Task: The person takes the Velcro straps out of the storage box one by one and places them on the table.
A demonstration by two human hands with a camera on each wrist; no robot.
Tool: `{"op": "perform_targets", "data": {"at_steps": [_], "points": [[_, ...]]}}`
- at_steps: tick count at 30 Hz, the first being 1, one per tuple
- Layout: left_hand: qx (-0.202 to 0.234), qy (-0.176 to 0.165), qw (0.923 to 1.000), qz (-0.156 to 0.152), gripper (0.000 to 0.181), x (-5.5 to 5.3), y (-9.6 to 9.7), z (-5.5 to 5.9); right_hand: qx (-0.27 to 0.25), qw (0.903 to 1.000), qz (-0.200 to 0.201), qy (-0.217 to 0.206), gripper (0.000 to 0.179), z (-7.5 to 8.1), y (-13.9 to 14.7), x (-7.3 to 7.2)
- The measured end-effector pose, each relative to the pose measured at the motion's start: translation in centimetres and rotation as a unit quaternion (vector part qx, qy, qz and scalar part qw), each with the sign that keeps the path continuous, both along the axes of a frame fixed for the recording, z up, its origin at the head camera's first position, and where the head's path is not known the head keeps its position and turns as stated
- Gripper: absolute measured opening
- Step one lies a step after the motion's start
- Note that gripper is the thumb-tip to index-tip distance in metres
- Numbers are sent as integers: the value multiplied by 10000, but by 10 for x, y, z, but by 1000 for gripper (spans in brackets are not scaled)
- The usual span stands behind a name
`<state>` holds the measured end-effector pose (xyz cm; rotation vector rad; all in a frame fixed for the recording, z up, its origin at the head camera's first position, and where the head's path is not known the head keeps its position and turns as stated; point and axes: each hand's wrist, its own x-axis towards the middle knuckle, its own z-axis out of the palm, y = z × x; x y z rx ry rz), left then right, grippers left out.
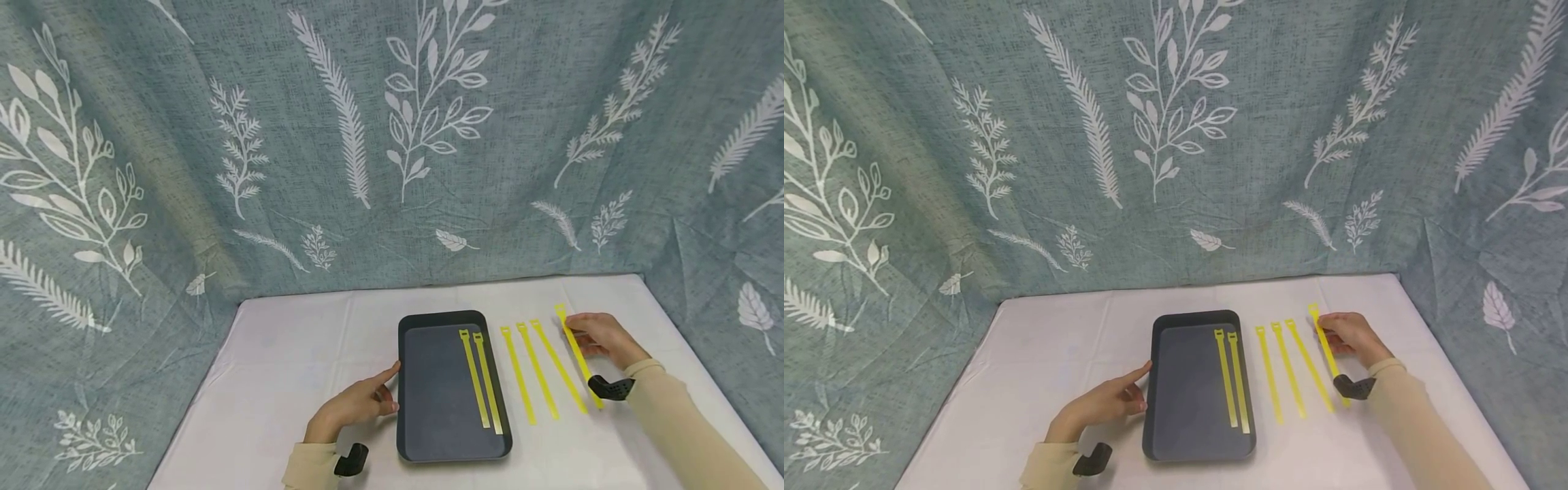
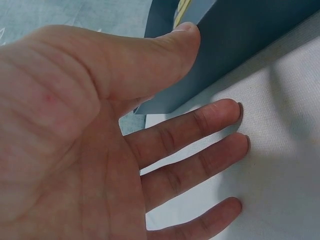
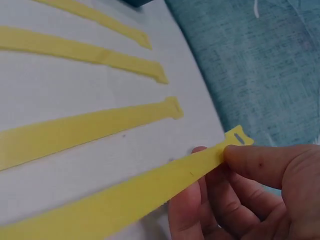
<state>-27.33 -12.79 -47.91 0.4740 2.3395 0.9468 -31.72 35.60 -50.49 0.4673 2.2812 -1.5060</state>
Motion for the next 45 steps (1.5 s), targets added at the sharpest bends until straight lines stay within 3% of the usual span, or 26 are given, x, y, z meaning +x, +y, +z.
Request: {"op": "perform_targets", "data": {"at_steps": [9, 15, 26, 45], "points": [[-20, -20, 10000, -31, 78, 0, 0, 0, 196, 9996, -194, 26, 52, -7, -7, -1], [18, -20, 10000, -32, 78, 0, 0, -1, 613, 9979, -28, 194, 41, -9, -10, -3], [1, 93, 9999, -43, 78, -1, 0, -4, 1100, 9934, 100, 296, 36, -11, -10, -10], [23, 4, 10000, -4, 78, 2, 0, -3, 1277, 9903, 152, 528, 36, -16, -13, -6]]}}
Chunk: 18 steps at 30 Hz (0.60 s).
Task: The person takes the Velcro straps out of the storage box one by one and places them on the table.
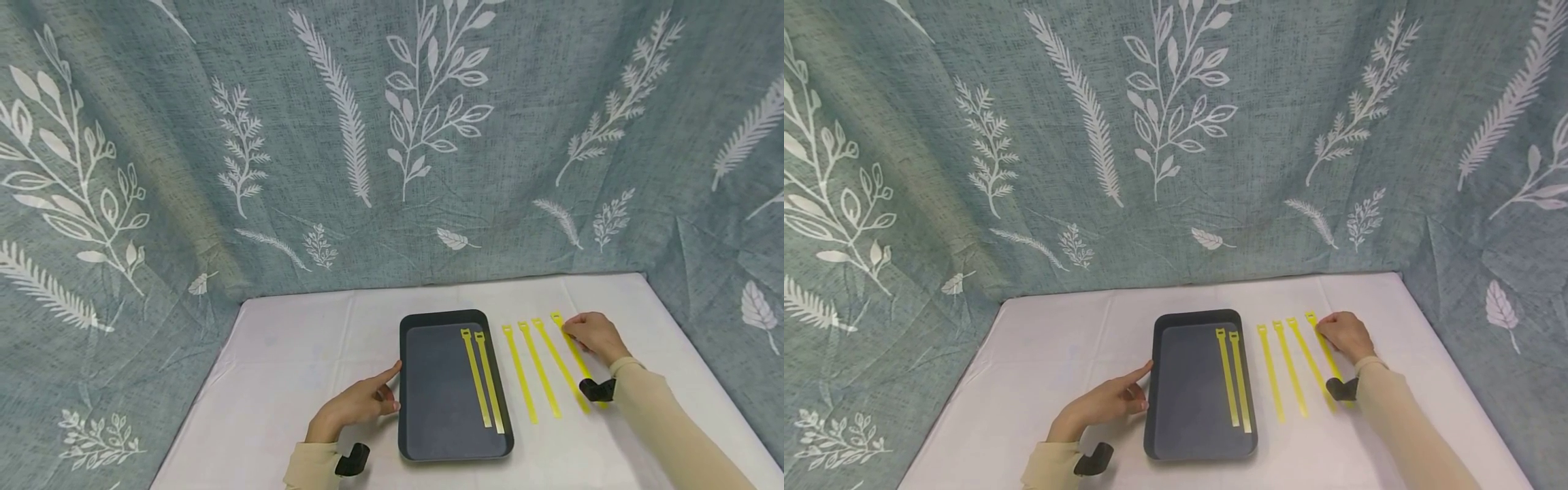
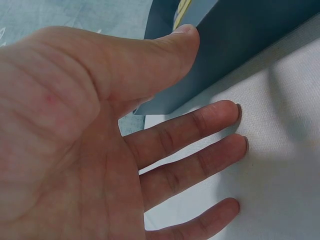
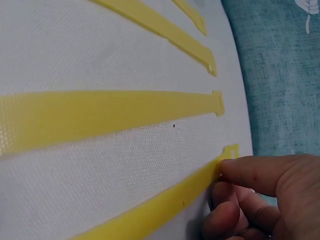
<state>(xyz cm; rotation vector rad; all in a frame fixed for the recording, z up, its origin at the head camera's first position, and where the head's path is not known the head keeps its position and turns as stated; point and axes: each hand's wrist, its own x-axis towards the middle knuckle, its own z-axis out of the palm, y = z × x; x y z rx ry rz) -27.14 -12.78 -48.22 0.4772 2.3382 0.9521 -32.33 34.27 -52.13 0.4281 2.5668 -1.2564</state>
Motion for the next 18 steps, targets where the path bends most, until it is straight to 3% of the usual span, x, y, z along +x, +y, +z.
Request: {"op": "perform_targets", "data": {"at_steps": [6, 12, 18], "points": [[-6, -16, 10000, -13, 78, -1, 0, 0, -9, 9996, 126, -243, 44, 6, -2, 3], [5, -37, 10000, -50, 78, -2, 1, 0, 606, 9955, 496, -539, 59, 11, -1, 5], [-101, 10, 9999, -52, 77, -4, 1, 0, 604, 9931, 889, -472, 64, 11, 0, 11]]}}
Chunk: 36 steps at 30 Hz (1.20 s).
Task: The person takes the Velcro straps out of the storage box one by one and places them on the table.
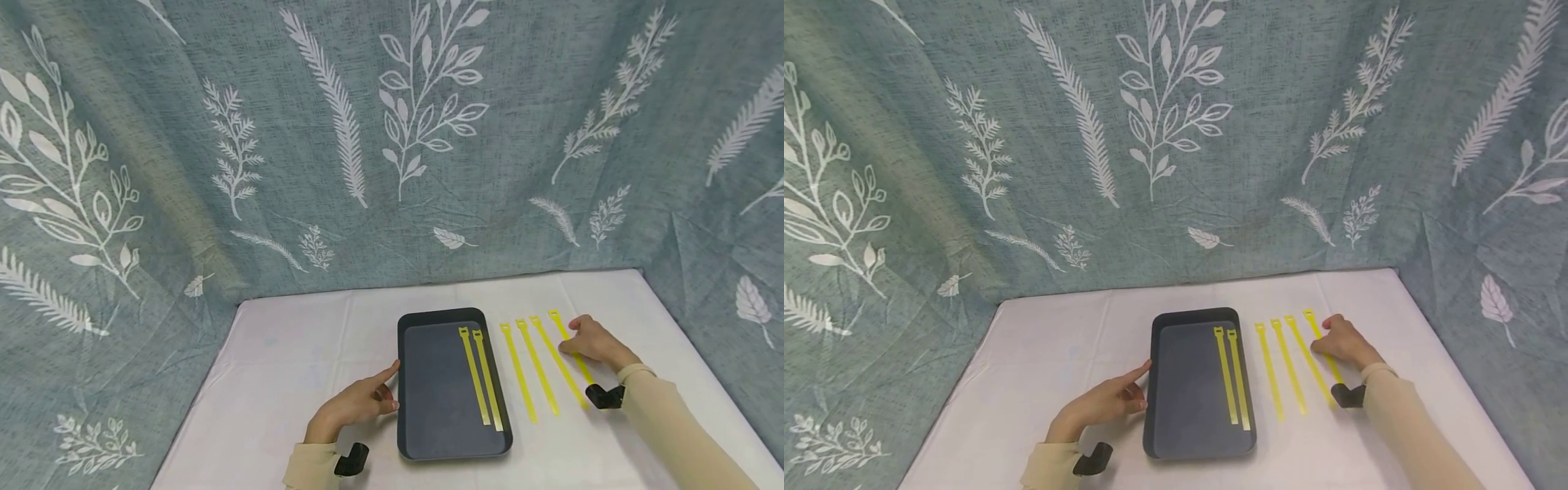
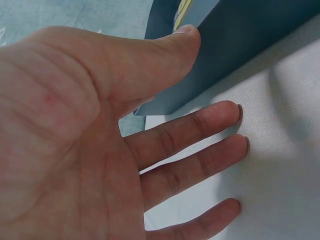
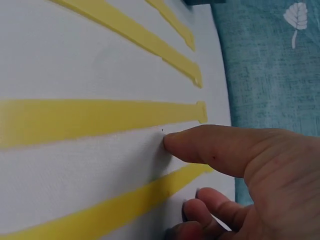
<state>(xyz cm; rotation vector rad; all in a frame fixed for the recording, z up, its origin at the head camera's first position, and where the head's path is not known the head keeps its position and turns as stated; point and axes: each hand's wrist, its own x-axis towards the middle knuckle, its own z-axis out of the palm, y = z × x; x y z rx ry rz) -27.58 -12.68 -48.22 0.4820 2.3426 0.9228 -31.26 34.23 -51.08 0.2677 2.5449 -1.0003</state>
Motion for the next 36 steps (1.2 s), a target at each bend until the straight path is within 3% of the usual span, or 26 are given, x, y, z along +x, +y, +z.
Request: {"op": "perform_targets", "data": {"at_steps": [12, 25, 36], "points": [[97, 58, 9999, -14, 78, 3, -1, 1, 282, 9991, -301, -102, 69, 2, -13, 11], [18, 114, 9999, 15, 77, 3, 0, 3, 633, 9974, -336, 49, 58, 6, -25, 23], [41, 48, 10000, 36, 77, 4, 0, 5, 377, 9986, -346, -123, 57, 14, -23, 16]]}}
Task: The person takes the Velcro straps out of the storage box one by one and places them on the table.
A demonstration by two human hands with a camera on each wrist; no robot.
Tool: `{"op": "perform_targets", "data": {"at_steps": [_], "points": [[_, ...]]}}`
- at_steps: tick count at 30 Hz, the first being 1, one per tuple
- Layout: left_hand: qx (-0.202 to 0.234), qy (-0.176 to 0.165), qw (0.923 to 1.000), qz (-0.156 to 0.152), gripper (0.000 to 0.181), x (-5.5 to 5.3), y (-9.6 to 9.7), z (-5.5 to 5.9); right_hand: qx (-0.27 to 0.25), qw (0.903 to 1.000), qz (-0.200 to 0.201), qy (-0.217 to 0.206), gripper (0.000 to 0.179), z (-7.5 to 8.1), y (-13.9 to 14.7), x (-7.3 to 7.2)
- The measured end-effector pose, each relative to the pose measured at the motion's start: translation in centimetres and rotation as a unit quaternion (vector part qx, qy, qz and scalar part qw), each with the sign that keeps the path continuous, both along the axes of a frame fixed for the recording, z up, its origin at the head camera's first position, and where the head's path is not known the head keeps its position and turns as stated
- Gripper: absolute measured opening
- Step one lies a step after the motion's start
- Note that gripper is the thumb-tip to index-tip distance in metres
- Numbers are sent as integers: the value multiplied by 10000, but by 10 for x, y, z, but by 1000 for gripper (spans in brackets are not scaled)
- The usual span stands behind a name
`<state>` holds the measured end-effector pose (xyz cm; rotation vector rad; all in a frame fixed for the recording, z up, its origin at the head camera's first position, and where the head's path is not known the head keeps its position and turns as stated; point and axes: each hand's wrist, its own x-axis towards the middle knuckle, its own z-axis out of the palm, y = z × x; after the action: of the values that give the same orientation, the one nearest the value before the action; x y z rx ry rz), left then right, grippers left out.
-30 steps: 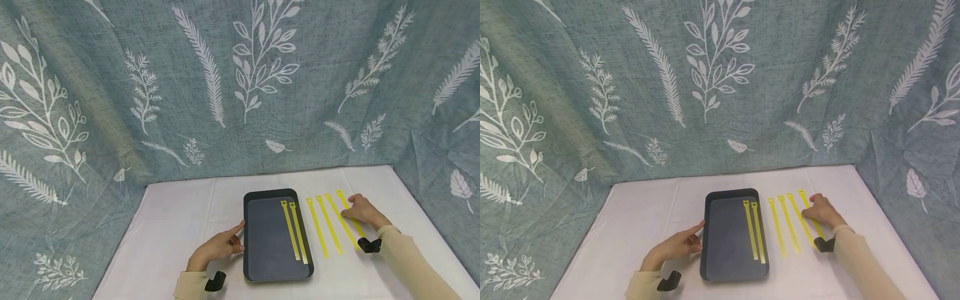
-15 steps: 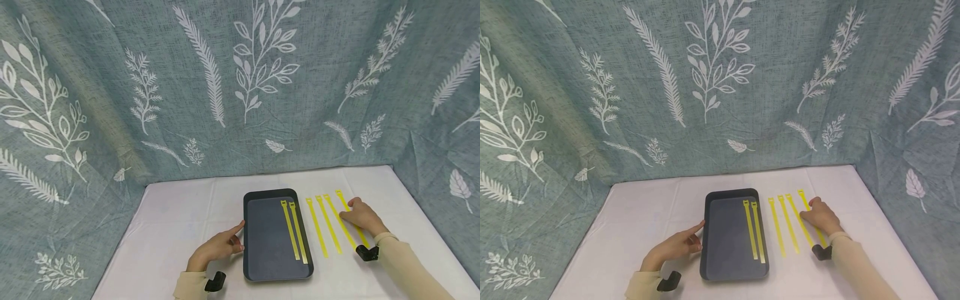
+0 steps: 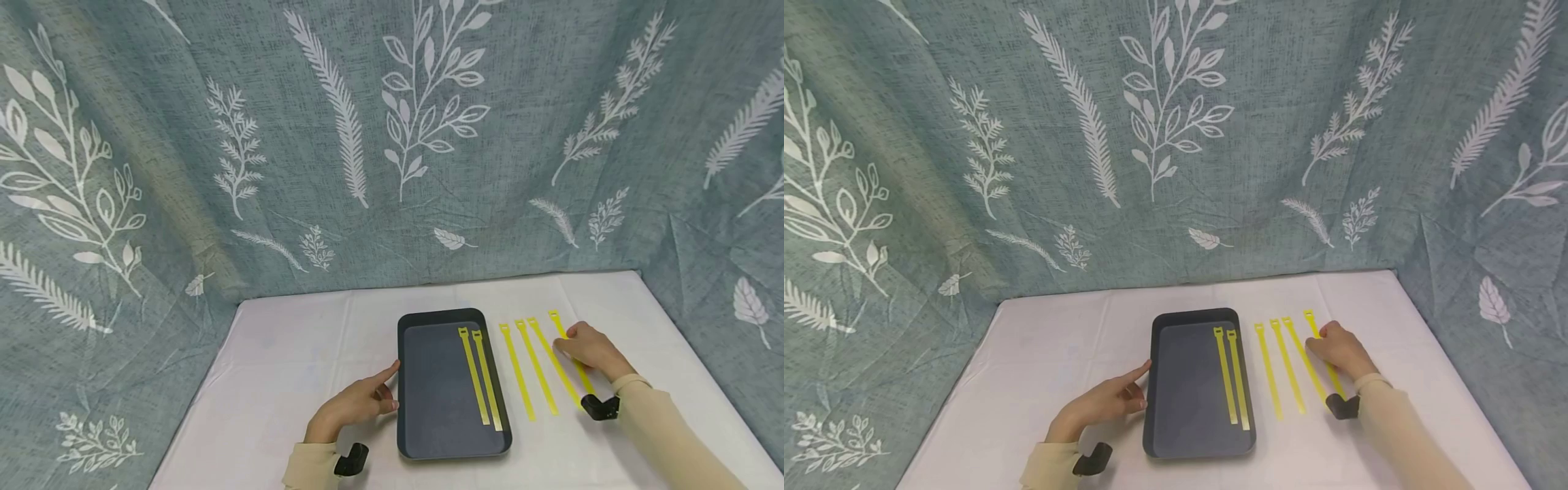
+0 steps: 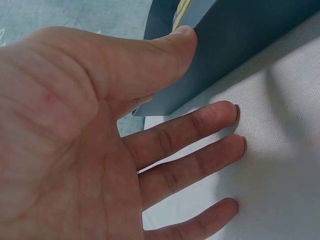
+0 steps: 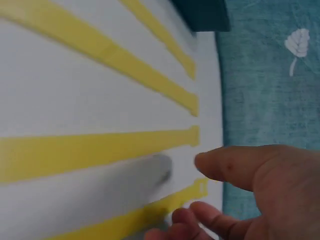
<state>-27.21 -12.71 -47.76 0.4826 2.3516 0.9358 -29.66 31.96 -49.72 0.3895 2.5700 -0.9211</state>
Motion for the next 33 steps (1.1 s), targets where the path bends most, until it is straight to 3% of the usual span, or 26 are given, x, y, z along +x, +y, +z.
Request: {"op": "perform_targets", "data": {"at_steps": [5, 8, 12, 17, 22, 33], "points": [[-37, -17, 10000, -28, 77, 0, 0, -1, -1214, 9922, -10, 287, 68, 17, -5, -14], [-26, -18, 10000, -42, 76, -1, 0, -3, -2058, 9776, 37, 429, 79, 31, -14, -25], [12, -17, 10000, -33, 77, 0, -1, -3, -2733, 9595, 335, 598, 85, 50, -25, -38], [38, -39, 10000, 1, 77, 0, -1, -3, -3143, 9439, 614, 809, 79, 69, -37, -49], [15, -45, 10000, 15, 77, 0, -1, -2, -3403, 9343, 635, 851, 74, 79, -50, -56], [-30, 36, 10000, -1, 77, 0, -1, -1, -3662, 9260, 690, 605, 72, 71, -74, -64]]}}
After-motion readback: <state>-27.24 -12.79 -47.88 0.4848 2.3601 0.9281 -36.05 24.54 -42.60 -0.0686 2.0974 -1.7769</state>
